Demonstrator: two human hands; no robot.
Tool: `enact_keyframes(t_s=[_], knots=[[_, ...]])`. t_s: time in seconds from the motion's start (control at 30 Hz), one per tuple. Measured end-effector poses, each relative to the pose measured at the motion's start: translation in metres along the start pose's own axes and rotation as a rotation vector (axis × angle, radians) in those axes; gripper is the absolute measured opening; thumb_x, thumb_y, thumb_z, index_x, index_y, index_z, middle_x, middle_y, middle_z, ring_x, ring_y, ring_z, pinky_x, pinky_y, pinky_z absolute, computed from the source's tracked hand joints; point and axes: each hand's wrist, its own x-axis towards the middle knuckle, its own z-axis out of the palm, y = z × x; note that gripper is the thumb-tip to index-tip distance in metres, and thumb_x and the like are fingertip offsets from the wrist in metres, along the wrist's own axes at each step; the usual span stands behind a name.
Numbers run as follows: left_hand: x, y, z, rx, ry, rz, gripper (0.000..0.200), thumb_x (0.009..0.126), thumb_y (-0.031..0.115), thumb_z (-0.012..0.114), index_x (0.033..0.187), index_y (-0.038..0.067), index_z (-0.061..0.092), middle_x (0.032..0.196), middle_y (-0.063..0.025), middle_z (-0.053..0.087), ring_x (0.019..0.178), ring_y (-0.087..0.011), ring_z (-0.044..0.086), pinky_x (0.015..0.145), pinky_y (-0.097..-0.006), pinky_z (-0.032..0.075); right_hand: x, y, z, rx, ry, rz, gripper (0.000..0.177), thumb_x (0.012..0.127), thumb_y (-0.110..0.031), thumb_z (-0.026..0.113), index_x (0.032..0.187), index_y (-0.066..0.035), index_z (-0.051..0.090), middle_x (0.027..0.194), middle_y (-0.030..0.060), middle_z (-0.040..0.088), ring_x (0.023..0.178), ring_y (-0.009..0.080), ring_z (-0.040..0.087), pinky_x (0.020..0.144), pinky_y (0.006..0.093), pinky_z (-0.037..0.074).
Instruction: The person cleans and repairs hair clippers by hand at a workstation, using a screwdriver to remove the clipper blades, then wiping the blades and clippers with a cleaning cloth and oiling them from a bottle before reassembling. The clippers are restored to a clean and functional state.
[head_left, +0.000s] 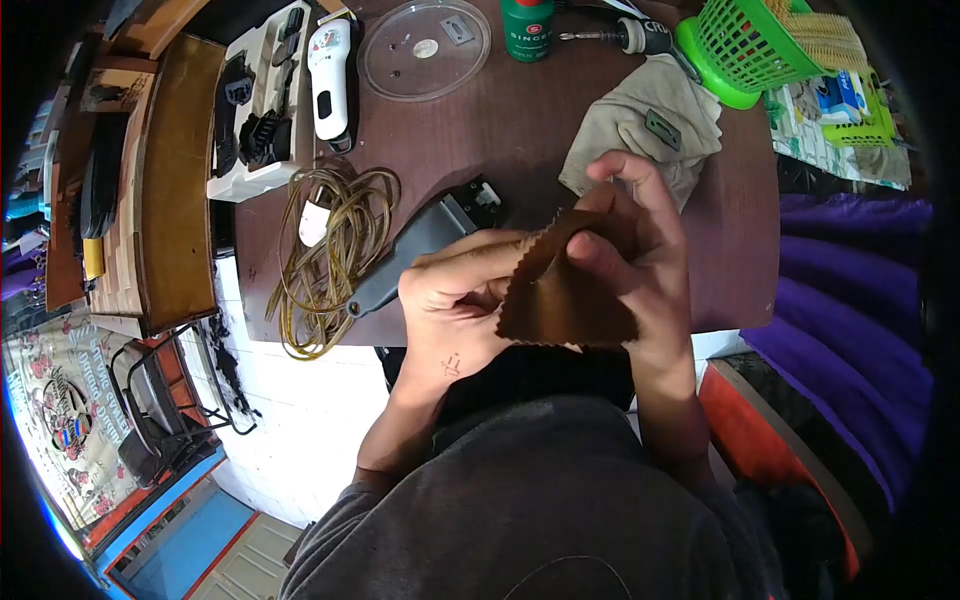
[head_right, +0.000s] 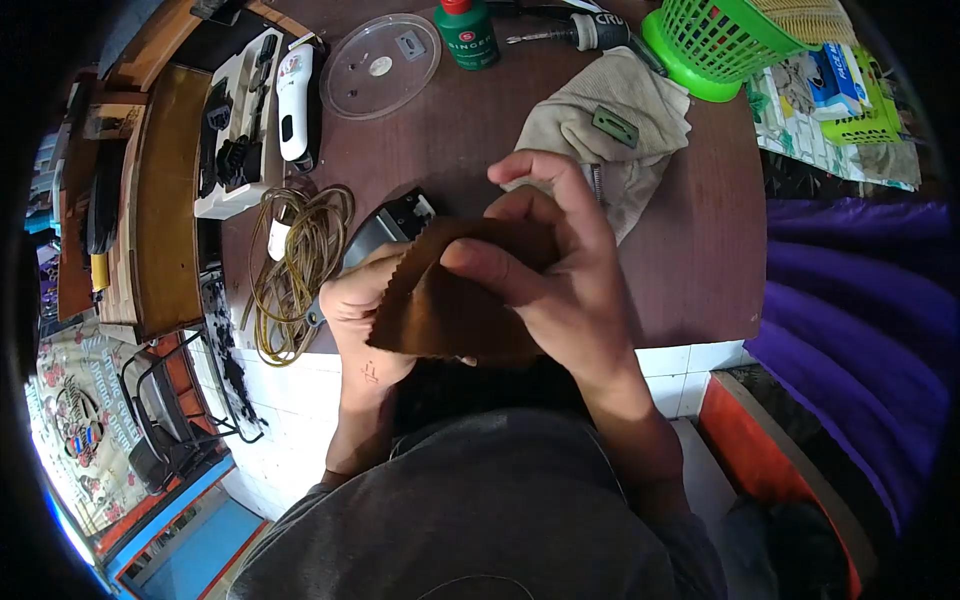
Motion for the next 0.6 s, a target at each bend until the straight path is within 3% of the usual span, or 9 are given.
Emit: enact_keyframes(t_s=[0.13, 0.2, 0.27, 0.33, 0.37, 0.4, 0.47, 0.53, 0.6], knots=[[0.000, 0.002, 0.006, 0.260, 0.075, -0.107, 0.043, 0.070, -0.002, 0.084, 0.110, -0.004, 0.072, 0.102, -0.0124, 0.072, 0.091, -0.0165, 0.068, 0.080, -0.0284, 0.053, 0.001, -0.011, 0.007, -0.052, -0.011, 0.076, 0.060, 0.083, -0.009, 0.082, 0.130, -0.005, 0.045, 0.095, 0.0032, 0.063, 0.091, 0.0100, 0.065, 0.078, 0.0224, 0.051], [0.002, -0.002, 0.012, -0.112, 0.180, -0.090, 0.043, 0.071, -0.004, 0.082, 0.112, -0.004, 0.071, 0.102, -0.0108, 0.072, 0.090, -0.0160, 0.068, 0.081, -0.0277, 0.053, -0.001, -0.011, 0.006, -0.115, -0.076, 0.061, 0.060, 0.083, -0.011, 0.083, 0.130, -0.005, 0.046, 0.097, 0.0038, 0.064, 0.092, 0.0113, 0.065, 0.081, 0.0246, 0.051], [0.000, -0.001, 0.005, 0.124, 0.032, 0.040, 0.039, 0.074, -0.005, 0.079, 0.112, -0.004, 0.070, 0.101, -0.0083, 0.072, 0.090, -0.0140, 0.067, 0.081, -0.0275, 0.053, -0.001, -0.011, 0.008, -0.136, -0.003, 0.064, 0.062, 0.081, -0.012, 0.084, 0.130, -0.005, 0.046, 0.099, 0.0059, 0.065, 0.092, 0.0128, 0.065, 0.081, 0.0255, 0.050], [-0.005, 0.001, 0.012, 0.039, 0.145, -0.151, 0.034, 0.077, -0.005, 0.077, 0.110, -0.003, 0.068, 0.099, -0.0060, 0.072, 0.089, -0.0113, 0.066, 0.080, -0.0268, 0.053, 0.007, -0.004, 0.004, -0.598, 0.140, -0.408, 0.066, 0.078, -0.013, 0.086, 0.131, -0.005, 0.047, 0.103, 0.0089, 0.066, 0.095, 0.0153, 0.065, 0.081, 0.0260, 0.050], [-0.005, -0.002, 0.013, 0.036, 0.171, -0.126, 0.032, 0.077, -0.007, 0.076, 0.107, -0.003, 0.066, 0.096, -0.0041, 0.070, 0.086, -0.0089, 0.064, 0.079, -0.0255, 0.052, 0.011, -0.004, 0.005, -0.800, 0.221, -0.584, 0.055, 0.078, -0.009, 0.085, 0.124, -0.003, 0.056, 0.108, 0.0109, 0.065, 0.098, 0.0180, 0.064, 0.081, 0.0282, 0.050], [-0.002, -0.004, 0.013, 0.039, 0.173, -0.122, 0.032, 0.077, -0.007, 0.076, 0.107, -0.003, 0.066, 0.096, -0.0041, 0.070, 0.086, -0.0089, 0.064, 0.079, -0.0255, 0.052, 0.009, -0.007, 0.004, -0.798, 0.218, -0.588, 0.055, 0.078, -0.009, 0.085, 0.124, -0.003, 0.056, 0.108, 0.0109, 0.065, 0.098, 0.0180, 0.064, 0.081, 0.0282, 0.050], [0.005, -0.008, 0.014, 0.431, 0.131, 0.082, 0.036, 0.077, -0.010, 0.075, 0.110, -0.004, 0.064, 0.092, -0.0047, 0.069, 0.082, -0.0078, 0.063, 0.076, -0.0236, 0.052, -0.002, -0.012, 0.001, -0.667, -0.174, -0.455, 0.037, 0.080, -0.004, 0.081, 0.113, 0.001, 0.065, 0.112, 0.0119, 0.063, 0.097, 0.0195, 0.064, 0.081, 0.0300, 0.051], [0.003, -0.008, 0.018, -0.271, 0.214, -0.144, 0.035, 0.084, -0.011, 0.071, 0.117, -0.009, 0.060, 0.090, -0.0098, 0.070, 0.080, -0.0088, 0.065, 0.074, -0.0215, 0.051, -0.005, -0.009, 0.008, -0.576, -0.102, -0.405, 0.024, 0.084, 0.001, 0.076, 0.106, 0.004, 0.069, 0.111, 0.0119, 0.064, 0.094, 0.0172, 0.066, 0.079, 0.0287, 0.053], [0.006, -0.006, 0.021, -0.296, 0.233, -0.111, 0.029, 0.086, -0.009, 0.071, 0.114, -0.009, 0.061, 0.086, -0.0105, 0.071, 0.077, -0.0105, 0.066, 0.073, -0.0220, 0.052, -0.007, -0.005, 0.006, -0.334, -0.040, -0.303, 0.028, 0.086, 0.002, 0.074, 0.113, 0.004, 0.067, 0.111, 0.0119, 0.064, 0.096, 0.0161, 0.067, 0.079, 0.0271, 0.055]])
